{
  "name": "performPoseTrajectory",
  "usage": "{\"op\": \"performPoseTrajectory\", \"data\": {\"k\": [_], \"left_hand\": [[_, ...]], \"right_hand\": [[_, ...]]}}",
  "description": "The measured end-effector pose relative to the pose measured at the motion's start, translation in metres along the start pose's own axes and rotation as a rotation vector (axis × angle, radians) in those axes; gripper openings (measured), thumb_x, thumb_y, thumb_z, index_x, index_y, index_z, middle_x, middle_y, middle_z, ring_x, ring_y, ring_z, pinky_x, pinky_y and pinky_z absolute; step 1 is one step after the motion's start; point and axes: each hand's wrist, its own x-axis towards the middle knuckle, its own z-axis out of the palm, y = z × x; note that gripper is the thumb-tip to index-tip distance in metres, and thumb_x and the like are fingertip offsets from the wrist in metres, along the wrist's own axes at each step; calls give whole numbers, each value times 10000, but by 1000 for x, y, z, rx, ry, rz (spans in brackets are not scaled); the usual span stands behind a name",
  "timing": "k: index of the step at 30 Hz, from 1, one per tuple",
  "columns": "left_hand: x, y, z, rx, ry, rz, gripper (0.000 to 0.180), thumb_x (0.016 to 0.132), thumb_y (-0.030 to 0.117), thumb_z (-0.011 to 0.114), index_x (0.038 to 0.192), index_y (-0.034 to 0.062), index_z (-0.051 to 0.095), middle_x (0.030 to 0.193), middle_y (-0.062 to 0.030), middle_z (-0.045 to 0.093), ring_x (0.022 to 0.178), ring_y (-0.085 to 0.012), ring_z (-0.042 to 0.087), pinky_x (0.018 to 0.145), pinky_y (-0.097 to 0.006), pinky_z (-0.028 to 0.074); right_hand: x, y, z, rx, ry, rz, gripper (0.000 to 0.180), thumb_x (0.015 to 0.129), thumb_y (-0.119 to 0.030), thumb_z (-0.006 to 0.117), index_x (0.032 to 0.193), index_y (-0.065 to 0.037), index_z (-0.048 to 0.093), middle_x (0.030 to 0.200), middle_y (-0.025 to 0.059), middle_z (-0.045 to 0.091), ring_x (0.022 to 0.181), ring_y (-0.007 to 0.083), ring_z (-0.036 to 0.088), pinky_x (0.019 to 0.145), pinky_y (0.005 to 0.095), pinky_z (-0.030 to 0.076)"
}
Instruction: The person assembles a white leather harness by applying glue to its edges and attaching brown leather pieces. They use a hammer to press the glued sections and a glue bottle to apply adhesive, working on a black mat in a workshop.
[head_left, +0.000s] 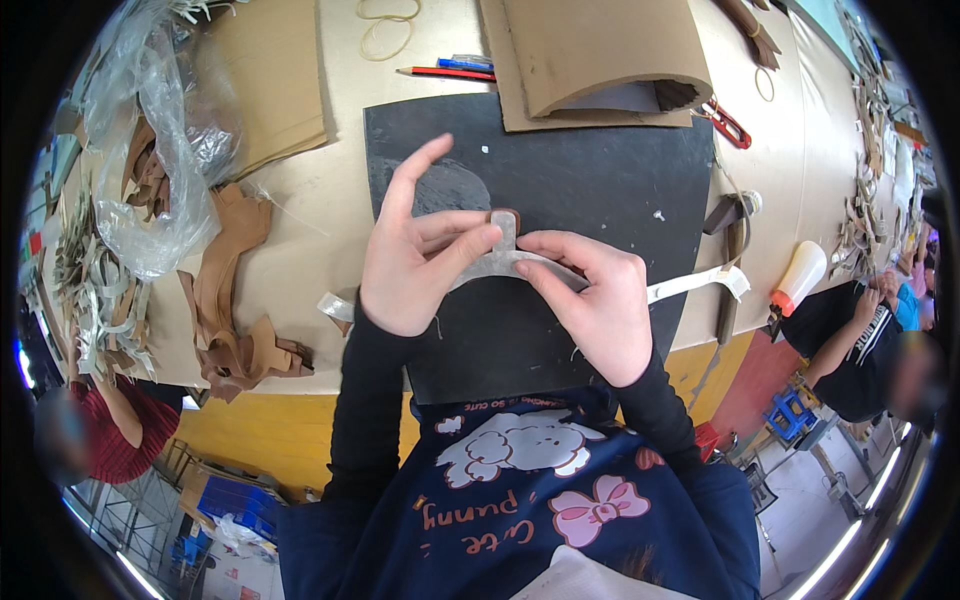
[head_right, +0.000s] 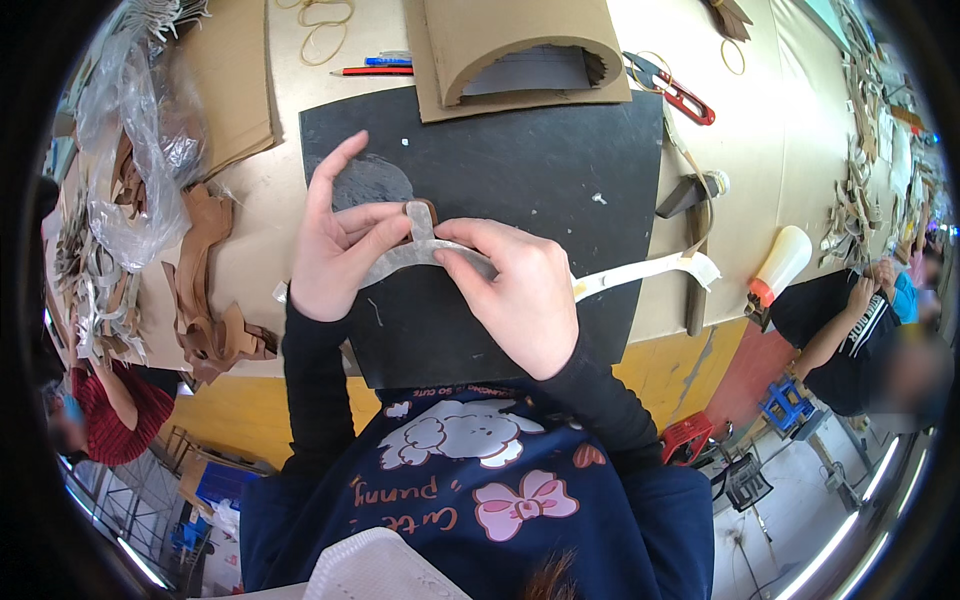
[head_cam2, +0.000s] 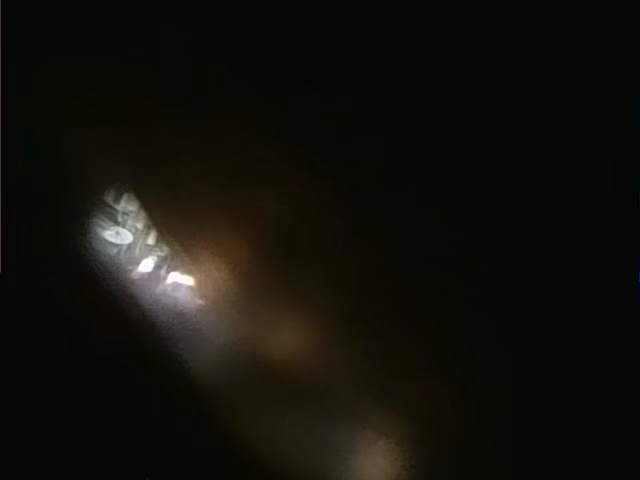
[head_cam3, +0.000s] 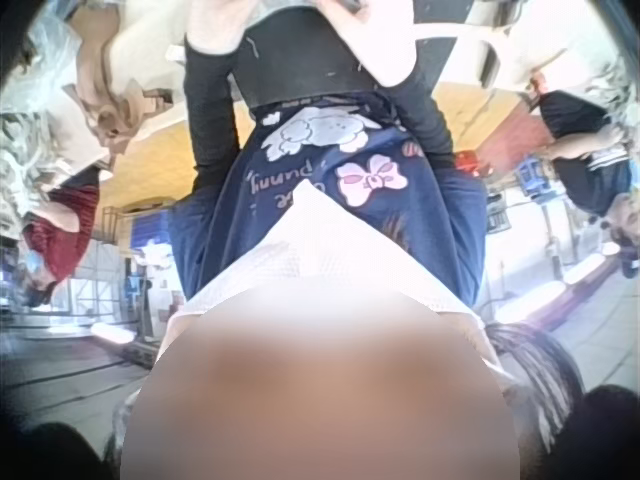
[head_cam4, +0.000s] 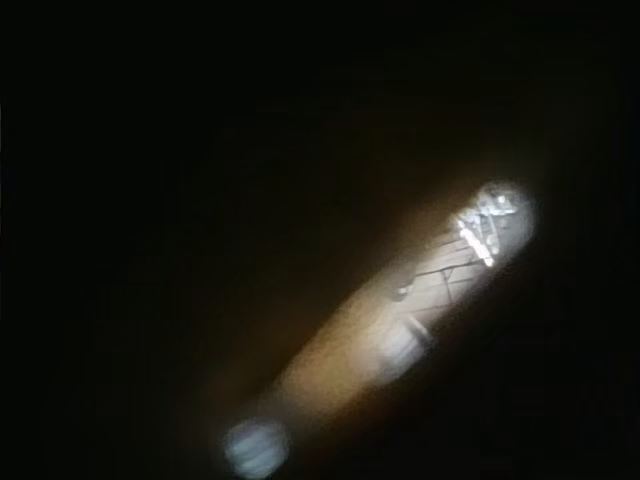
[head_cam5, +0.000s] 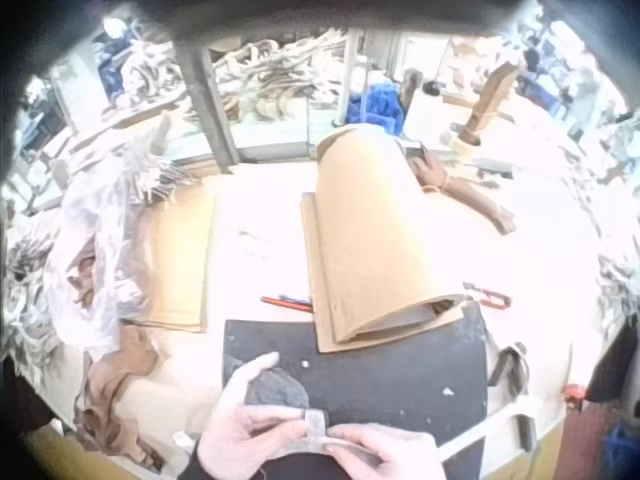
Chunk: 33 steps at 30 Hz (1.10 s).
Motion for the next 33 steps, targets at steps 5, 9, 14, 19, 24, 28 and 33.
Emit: {"op": "performPoseTrajectory", "data": {"k": [5,9,14,19,24,28,33], "left_hand": [[0,14,-14,251,-214,-127,1079,833,63,821,1624,190,99,918,-148,760,912,-172,725,854,-315,571],[7,18,-16,510,-244,-121,1054,808,-106,765,1615,117,124,919,-114,719,855,-133,713,773,-243,563],[4,15,-14,325,-213,-88,1041,821,-49,780,1621,173,153,789,-88,741,809,-93,693,739,-236,539],[3,11,-12,258,-229,-111,1051,817,-52,793,1620,139,141,766,-67,717,799,-75,685,715,-219,524],[8,11,-12,348,-298,-96,1049,818,-43,803,1616,99,136,780,-74,712,758,-64,674,647,-191,491],[7,14,-11,352,-288,-120,1006,819,-63,787,1602,85,173,799,-83,715,755,-61,672,633,-186,483],[5,19,-6,302,-286,-180,948,815,-78,777,1575,80,233,838,-98,723,788,-80,683,668,-199,503]], "right_hand": [[-4,-2,-2,18,-53,2,178,849,-50,753,1018,7,740,921,132,760,833,205,750,748,295,565],[-6,-4,1,93,-16,50,193,843,-88,770,1018,-16,728,909,128,747,759,231,738,659,306,556],[-11,-3,-8,84,53,112,158,829,-108,809,923,2,745,797,81,740,666,116,697,594,240,518],[-13,3,-13,42,19,93,162,814,-113,822,882,6,738,768,59,702,608,83,626,552,227,471],[-13,9,-11,90,38,73,150,812,-86,817,870,18,726,828,66,705,657,98,648,585,232,501],[-14,15,-12,205,14,168,255,813,-38,809,1034,17,695,929,55,710,776,127,694,705,249,555],[-11,20,-10,370,26,-9,491,810,-50,810,1252,3,602,1034,83,703,959,210,714,899,307,554]]}}
